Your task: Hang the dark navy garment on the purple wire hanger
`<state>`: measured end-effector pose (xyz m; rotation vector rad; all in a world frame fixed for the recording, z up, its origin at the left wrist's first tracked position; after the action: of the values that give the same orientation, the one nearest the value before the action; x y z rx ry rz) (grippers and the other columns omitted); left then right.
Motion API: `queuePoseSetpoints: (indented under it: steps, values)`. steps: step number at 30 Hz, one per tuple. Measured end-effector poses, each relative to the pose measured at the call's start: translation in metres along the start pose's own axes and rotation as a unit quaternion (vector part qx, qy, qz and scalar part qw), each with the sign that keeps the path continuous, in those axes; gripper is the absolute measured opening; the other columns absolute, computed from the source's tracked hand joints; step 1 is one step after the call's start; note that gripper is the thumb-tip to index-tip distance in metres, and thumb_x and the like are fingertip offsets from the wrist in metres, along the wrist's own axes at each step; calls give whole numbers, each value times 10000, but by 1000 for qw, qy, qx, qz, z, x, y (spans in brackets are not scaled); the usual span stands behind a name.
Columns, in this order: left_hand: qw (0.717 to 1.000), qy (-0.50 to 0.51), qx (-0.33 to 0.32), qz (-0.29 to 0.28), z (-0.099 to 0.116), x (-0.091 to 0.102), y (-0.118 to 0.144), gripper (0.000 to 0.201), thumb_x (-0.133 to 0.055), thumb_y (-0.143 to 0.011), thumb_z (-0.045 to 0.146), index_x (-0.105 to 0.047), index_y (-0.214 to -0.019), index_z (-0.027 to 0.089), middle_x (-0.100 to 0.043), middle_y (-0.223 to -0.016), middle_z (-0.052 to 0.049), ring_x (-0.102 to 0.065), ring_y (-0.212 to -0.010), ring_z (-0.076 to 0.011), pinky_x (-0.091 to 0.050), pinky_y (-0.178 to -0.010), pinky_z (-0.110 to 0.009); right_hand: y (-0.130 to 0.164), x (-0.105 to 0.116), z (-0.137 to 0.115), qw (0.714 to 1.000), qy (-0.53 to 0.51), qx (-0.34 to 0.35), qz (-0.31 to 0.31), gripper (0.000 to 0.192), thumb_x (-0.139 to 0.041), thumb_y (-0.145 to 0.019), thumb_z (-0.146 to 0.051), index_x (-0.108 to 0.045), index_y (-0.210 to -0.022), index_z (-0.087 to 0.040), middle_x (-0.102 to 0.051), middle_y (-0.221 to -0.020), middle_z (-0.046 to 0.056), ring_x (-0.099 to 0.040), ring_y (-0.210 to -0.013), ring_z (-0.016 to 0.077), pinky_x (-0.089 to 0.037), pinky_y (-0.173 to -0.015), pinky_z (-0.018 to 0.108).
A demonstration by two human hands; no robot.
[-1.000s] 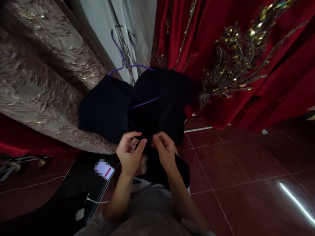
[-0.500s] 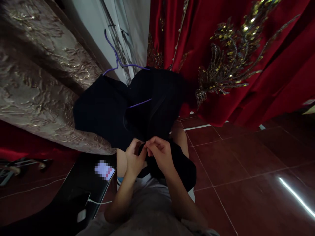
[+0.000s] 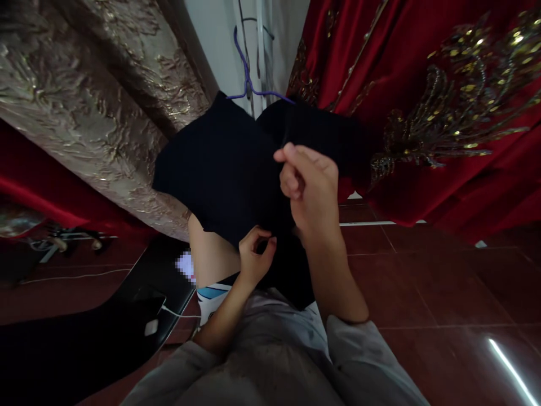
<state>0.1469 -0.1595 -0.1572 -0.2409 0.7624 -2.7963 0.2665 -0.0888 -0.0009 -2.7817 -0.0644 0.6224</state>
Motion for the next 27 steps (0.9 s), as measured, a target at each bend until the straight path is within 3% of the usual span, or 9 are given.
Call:
queuePoseSetpoints:
  steps: [3, 7, 11, 15, 18, 22, 27]
  values:
    - [1000, 14, -7, -24, 4, -9, 4, 70, -641, -850, 103, -637, -819, 165, -628, -751, -1, -603, -682, -117, -468, -639, -226, -22, -7, -16, 1000, -6, 26, -9, 272, -746, -879, -434, -633, -779, -208, -246, -507, -82, -177, -409, 52, -100, -401, 254]
    - [998, 42, 3, -56, 16, -18, 12, 83, -652, -840, 100, -630, -797, 167, -640, -737, 2, -610, -670, -113, -486, -644, -225, -43, 0, -15, 1000, -13, 27, 6, 236, -753, -858, -416, -640, -776, -226, -299, -510, -61, -139, -422, 64, -61, -410, 296]
    - [994, 66, 8, -87, 41, -25, 20, 79, -670, -876, 158, -623, -813, 170, -649, -733, -2, -619, -665, -112, -504, -644, -220, -63, 7, -3, 1000, -9, -22, 0, 257, -711, -901, -403, -600, -752, -226, -275, -521, -62, -93, -429, 64, -39, -408, 285]
    - [990, 82, -2, -114, 62, -32, 28, 100, -670, -885, 177, -607, -807, 173, -646, -714, 1, -608, -649, -105, -505, -639, -209, -70, 10, 1, 994, -52, -94, 19, 296, -499, -1014, -243, -576, -733, -188, -233, -516, -75, -43, -434, 63, -12, -394, 247]
    - [991, 64, 12, -118, 48, -38, 30, 117, -657, -886, 185, -594, -787, 178, -638, -705, 1, -602, -647, -112, -508, -649, -220, -63, 10, -10, 995, -49, -81, 21, 353, -485, -1041, -278, -586, -718, -174, -227, -502, -84, -63, -403, 49, -12, -391, 251]
    - [994, 36, 59, -90, 1, -40, 21, 133, -630, -921, 235, -587, -808, 181, -621, -716, 0, -594, -651, -124, -501, -653, -240, -45, 8, -27, 1000, 3, -6, 16, 324, -669, -962, -346, -626, -692, -173, -275, -472, -77, -121, -385, 40, -41, -401, 282]
    - [990, 16, 77, -116, -27, -35, 5, 169, -642, -952, 288, -629, -836, 166, -658, -774, -19, -624, -728, -143, -510, -711, -259, -33, 5, -22, 998, 45, 33, 1, 395, -736, -882, -541, -621, -725, -197, -369, -486, -56, -231, -395, 43, -129, -397, 244]
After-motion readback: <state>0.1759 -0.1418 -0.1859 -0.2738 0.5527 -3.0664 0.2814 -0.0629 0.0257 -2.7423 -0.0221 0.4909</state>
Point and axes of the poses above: each hand's wrist, its own y-axis away from the middle knuckle, its own x-axis out of the back of the hand, z = x × y, the point moved 5 cm from there along -y, towards the middle knuckle
